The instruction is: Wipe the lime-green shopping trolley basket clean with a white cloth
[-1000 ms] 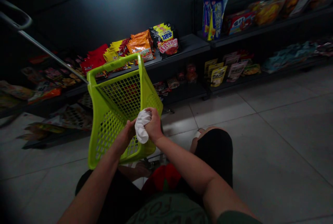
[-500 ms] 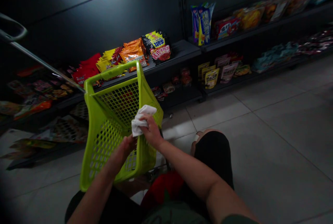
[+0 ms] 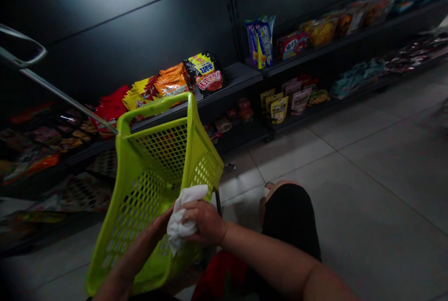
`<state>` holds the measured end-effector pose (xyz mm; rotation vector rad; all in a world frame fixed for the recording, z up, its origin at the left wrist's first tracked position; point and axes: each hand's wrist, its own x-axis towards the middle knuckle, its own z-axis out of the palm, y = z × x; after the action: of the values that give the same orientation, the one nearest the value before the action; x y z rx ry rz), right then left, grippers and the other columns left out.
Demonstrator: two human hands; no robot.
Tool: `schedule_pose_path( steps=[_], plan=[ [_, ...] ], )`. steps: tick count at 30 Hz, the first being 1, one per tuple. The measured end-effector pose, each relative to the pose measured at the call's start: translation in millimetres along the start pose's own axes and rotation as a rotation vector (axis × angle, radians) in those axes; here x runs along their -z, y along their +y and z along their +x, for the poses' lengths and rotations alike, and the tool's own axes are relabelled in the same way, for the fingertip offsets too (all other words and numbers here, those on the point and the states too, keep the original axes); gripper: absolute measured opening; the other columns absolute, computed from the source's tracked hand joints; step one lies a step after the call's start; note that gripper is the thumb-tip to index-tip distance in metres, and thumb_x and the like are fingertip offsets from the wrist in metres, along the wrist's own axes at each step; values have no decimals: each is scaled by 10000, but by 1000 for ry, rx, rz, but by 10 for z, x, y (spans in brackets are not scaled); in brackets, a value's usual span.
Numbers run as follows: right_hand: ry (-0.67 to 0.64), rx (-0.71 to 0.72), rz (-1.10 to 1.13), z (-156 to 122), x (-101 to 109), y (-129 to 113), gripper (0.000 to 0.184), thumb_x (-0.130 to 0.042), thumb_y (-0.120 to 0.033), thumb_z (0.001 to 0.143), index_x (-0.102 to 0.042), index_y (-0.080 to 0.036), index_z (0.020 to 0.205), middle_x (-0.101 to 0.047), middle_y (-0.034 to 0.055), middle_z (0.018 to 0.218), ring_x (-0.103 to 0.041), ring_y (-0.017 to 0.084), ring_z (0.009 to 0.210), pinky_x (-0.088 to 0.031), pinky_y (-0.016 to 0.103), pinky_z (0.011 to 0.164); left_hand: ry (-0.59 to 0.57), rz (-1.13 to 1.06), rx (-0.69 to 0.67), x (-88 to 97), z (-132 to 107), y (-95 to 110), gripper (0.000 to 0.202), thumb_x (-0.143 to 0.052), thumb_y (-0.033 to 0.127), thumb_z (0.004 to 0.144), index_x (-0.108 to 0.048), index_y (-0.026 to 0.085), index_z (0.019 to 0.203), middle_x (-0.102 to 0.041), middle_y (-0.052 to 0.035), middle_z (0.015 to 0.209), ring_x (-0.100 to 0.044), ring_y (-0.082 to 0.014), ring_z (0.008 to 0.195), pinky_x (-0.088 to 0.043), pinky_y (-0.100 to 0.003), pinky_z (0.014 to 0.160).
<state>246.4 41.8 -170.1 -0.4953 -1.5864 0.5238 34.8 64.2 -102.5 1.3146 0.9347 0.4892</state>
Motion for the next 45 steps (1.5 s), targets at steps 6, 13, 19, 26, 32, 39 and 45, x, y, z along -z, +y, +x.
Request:
schedule_pose_path(
  steps=[6,13,19,26,32,39,45],
  plan=[
    [203,43,-164,689,323,612,278,-628,-293,878,-525,-273,1135,-655,85,1161,-646,250,1093,-544,437,919,-168,-3,-9,47,-130,-68,640,-436,665,942,-508,334,1484,-533,-24,1519,-352,-393,1478,-242,-688,1193],
    [660,-89,-193,1457,754,950,236,-572,-241,922,-516,-281,1148,-585,59,1193,-577,210,1168,-465,460,1061,-95,-39,46,-21,-213,-46,570,-497,585,950,-562,314,1446,-493,-46,1545,-417,-363,1457,-239,-592,1234],
    [521,-149,-188,673,363,337,214,-613,-188,878,-549,-271,1065,-618,64,1198,-586,236,1160,-468,464,1025,-91,7,118,-12,-39,146,527,-517,559,947,-659,260,1358,-614,-80,1441,-531,-340,1376,-285,-558,1226],
    [387,-156,-158,354,510,276,251,-685,-197,828,-586,-256,1051,-628,68,1180,-599,219,1157,-481,383,1001,-10,74,113,16,-79,142,570,-522,613,927,-684,237,1323,-637,-98,1414,-539,-342,1368,-294,-560,1222],
    [596,-519,-284,454,1070,1073,283,-605,-150,687,-647,-204,962,-603,52,1046,-588,222,1044,-472,374,970,151,354,20,-356,-63,446,673,-362,625,985,-367,284,1566,-434,-52,1599,-434,-275,1460,-266,-525,1243],
    [685,-537,-187,842,825,931,281,-587,-261,786,-614,-198,1059,-648,43,1024,-597,197,939,-483,338,901,325,601,-125,-819,266,352,662,-388,525,990,-377,188,1560,-378,-72,1630,-296,-239,1530,-216,-454,1268],
    [576,-397,-174,825,406,342,101,-606,-260,805,-584,-214,892,-593,22,904,-562,192,870,-469,341,864,348,528,-121,-741,353,309,639,-421,510,982,-410,204,1543,-389,-62,1626,-310,-228,1525,-214,-436,1270]
  ],
)
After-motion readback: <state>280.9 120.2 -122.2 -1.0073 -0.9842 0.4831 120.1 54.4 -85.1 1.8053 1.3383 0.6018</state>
